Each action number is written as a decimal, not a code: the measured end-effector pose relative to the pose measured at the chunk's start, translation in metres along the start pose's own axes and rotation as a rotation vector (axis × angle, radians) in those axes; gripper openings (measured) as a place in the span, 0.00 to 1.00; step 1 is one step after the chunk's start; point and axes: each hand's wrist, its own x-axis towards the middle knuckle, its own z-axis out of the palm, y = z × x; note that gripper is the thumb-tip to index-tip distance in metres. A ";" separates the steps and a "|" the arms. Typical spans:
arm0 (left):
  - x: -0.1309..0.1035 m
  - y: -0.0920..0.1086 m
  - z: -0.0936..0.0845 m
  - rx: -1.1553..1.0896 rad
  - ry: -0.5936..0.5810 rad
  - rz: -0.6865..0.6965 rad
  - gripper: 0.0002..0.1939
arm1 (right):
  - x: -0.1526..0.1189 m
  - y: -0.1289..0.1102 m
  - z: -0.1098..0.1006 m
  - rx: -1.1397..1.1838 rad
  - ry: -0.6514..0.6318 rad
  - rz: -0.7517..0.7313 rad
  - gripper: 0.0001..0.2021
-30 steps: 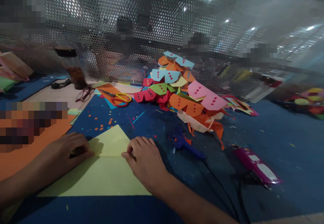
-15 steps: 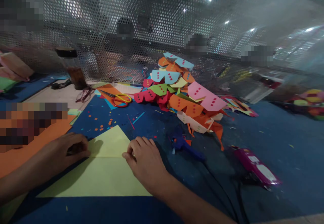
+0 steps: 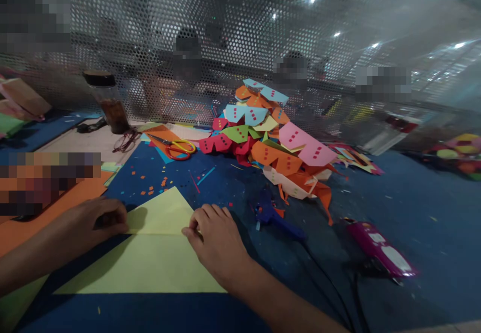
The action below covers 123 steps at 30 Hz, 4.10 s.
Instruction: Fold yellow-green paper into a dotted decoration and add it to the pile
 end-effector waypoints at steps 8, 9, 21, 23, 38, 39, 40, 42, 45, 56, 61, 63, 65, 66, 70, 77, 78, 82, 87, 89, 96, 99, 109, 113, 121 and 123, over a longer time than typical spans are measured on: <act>0.000 -0.011 -0.009 0.037 -0.007 -0.002 0.07 | 0.002 0.000 0.000 0.010 -0.024 0.019 0.08; 0.000 -0.013 -0.010 0.040 -0.015 -0.009 0.07 | 0.001 0.000 0.000 0.011 -0.025 0.019 0.08; 0.006 -0.013 -0.026 0.012 -0.189 -0.163 0.09 | 0.002 -0.002 -0.003 0.013 -0.064 0.044 0.08; 0.006 -0.014 -0.027 0.008 -0.193 -0.162 0.10 | 0.002 -0.002 -0.003 0.010 -0.062 0.045 0.08; -0.003 -0.007 -0.011 -0.040 -0.065 0.204 0.14 | 0.001 -0.001 -0.003 0.006 -0.058 0.040 0.08; -0.004 -0.003 -0.012 -0.026 -0.069 0.226 0.14 | 0.001 -0.001 -0.003 0.004 -0.058 0.042 0.08; -0.005 0.001 -0.012 -0.011 -0.067 0.245 0.14 | 0.002 -0.001 -0.002 0.003 -0.061 0.043 0.08; -0.006 0.007 -0.012 0.041 -0.051 0.257 0.13 | 0.002 -0.001 -0.002 0.002 -0.065 0.046 0.08; -0.009 0.010 -0.009 0.120 -0.030 0.271 0.13 | 0.002 -0.001 -0.003 0.001 -0.069 0.041 0.07; -0.010 0.019 0.010 0.188 0.077 0.460 0.15 | 0.001 -0.002 -0.003 0.006 -0.071 0.048 0.08; -0.008 0.018 0.015 0.225 0.098 0.553 0.15 | 0.002 -0.002 -0.003 -0.003 -0.069 0.036 0.07; -0.008 0.017 0.018 0.214 0.094 0.564 0.14 | 0.002 -0.002 -0.003 -0.006 -0.068 0.035 0.07; -0.009 0.016 0.021 0.201 0.098 0.542 0.14 | 0.002 -0.002 -0.003 -0.011 -0.064 0.034 0.08; -0.009 0.016 0.022 0.196 0.106 0.528 0.14 | 0.001 -0.002 -0.003 -0.014 -0.062 0.029 0.08; -0.010 0.018 0.028 0.192 0.120 0.484 0.14 | 0.001 0.000 -0.001 -0.021 -0.055 0.013 0.08; -0.010 0.017 0.032 0.190 0.130 0.502 0.15 | 0.001 0.000 -0.002 -0.024 -0.069 0.019 0.08; -0.010 0.017 0.031 0.193 0.131 0.505 0.15 | 0.001 -0.001 -0.002 -0.024 -0.072 0.018 0.08; -0.010 0.021 0.030 0.224 0.124 0.518 0.16 | 0.000 -0.001 -0.002 -0.038 -0.069 0.003 0.08; -0.011 0.025 0.033 0.189 0.134 0.527 0.14 | 0.001 0.000 -0.001 -0.055 -0.067 -0.014 0.08; -0.011 0.027 0.035 0.164 0.142 0.524 0.12 | 0.001 0.001 0.000 -0.058 -0.067 -0.018 0.08; -0.011 0.034 0.032 0.253 0.083 0.535 0.15 | 0.000 0.001 0.001 -0.082 -0.055 -0.044 0.08; -0.010 0.037 0.030 0.277 0.057 0.529 0.16 | -0.001 0.000 0.000 -0.087 -0.054 -0.044 0.07; -0.009 0.045 0.036 0.285 0.075 0.540 0.11 | 0.000 -0.003 -0.001 -0.126 -0.046 -0.061 0.07; -0.006 0.054 0.030 0.386 0.030 0.540 0.10 | 0.000 -0.004 -0.001 -0.143 -0.033 -0.071 0.07; -0.003 0.058 0.036 0.426 0.014 0.539 0.13 | 0.000 -0.005 -0.002 -0.142 -0.064 -0.088 0.03; -0.004 0.057 0.041 0.409 0.010 0.530 0.14 | -0.001 -0.005 -0.002 -0.154 -0.058 -0.099 0.03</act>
